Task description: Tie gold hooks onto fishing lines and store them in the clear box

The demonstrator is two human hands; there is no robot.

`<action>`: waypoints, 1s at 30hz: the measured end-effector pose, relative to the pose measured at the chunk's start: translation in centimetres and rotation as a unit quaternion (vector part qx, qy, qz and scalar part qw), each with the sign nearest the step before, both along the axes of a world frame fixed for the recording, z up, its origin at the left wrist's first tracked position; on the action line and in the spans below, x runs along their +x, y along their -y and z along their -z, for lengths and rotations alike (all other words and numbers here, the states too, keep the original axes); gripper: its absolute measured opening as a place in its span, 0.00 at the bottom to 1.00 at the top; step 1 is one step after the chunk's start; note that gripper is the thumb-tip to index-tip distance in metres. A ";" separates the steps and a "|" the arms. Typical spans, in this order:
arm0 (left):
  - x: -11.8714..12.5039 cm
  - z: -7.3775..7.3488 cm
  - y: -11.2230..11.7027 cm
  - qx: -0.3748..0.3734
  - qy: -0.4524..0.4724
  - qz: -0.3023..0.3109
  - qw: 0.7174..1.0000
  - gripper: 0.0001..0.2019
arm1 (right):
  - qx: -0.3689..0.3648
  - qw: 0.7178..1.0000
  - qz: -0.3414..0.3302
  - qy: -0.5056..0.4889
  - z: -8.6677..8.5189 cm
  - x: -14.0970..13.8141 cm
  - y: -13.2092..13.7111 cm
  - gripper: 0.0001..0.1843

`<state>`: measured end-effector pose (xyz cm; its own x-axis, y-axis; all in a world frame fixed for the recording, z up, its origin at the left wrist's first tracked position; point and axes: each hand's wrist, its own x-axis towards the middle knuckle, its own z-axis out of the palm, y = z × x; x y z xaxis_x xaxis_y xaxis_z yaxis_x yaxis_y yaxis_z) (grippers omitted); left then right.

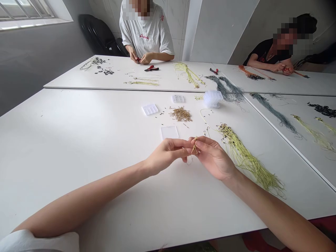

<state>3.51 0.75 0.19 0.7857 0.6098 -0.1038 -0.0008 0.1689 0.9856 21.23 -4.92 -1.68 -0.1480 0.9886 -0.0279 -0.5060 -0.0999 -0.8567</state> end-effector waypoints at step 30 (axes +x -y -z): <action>-0.9 -2.1 -1.0 0.180 -0.134 -0.070 0.972 0.10 | -0.034 0.994 0.056 0.086 0.2 0.0 0.1 0.00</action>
